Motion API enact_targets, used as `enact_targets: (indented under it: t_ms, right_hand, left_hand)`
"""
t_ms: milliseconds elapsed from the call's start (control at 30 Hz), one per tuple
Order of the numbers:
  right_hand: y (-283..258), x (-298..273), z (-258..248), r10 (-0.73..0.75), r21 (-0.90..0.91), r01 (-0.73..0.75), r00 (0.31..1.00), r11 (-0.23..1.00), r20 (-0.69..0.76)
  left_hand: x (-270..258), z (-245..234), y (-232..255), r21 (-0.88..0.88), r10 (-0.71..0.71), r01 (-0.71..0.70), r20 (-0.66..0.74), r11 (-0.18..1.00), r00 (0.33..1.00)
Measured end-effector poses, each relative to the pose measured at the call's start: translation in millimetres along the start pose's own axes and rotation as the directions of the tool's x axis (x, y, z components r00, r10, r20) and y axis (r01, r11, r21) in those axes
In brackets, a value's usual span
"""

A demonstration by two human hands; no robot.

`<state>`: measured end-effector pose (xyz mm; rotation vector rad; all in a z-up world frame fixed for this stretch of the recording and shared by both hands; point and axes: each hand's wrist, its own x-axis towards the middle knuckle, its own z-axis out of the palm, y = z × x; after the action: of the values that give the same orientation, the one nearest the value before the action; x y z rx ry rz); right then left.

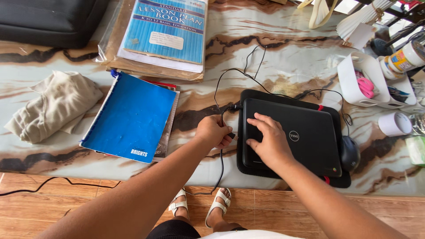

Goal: The person unwinds a laptop charger cable, connects the charger plug to the laptop, and repositions the closed laptop on the table. They then arrange the mouse and its cable beside the laptop and adjust the cables before pulling their hands away.

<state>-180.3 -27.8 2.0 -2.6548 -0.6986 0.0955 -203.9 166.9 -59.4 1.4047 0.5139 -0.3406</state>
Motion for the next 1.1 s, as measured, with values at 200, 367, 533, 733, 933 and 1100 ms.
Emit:
enact_targets:
  t_ms: [200, 367, 533, 733, 933, 1100]
  right_hand:
    - [1, -12, 7, 0.07, -0.071, -0.067, 0.997, 0.995, 0.044]
    - [4, -14, 8, 0.084, -0.009, -0.084, 0.993, 0.996, 0.078]
    - [0, -14, 9, 0.116, -0.035, -0.113, 0.989, 0.993, 0.097]
    - [0, -15, 8, 0.127, -0.038, -0.124, 0.987, 0.992, 0.099]
    - [1, -15, 10, 0.155, -0.04, -0.152, 0.982, 0.988, 0.103]
    - [3, -15, 11, 0.142, -0.036, -0.139, 0.986, 0.99, 0.088]
  left_hand:
    - [-22, 16, 5, 0.021, -0.05, 0.052, -0.069, 0.998, 0.996]
    - [-31, 20, 15, 0.085, -0.103, 0.11, -0.08, 0.99, 0.991]
    - [-34, 20, 21, 0.174, -0.086, 0.1, -0.088, 0.98, 0.992]
    - [-35, 26, 23, 0.235, -0.139, 0.167, -0.134, 0.957, 0.981]
    - [-36, 32, 12, 0.447, 0.057, 0.041, -0.204, 0.893, 0.977]
    - [-31, 27, 13, 0.313, -0.072, 0.104, -0.111, 0.944, 0.991]
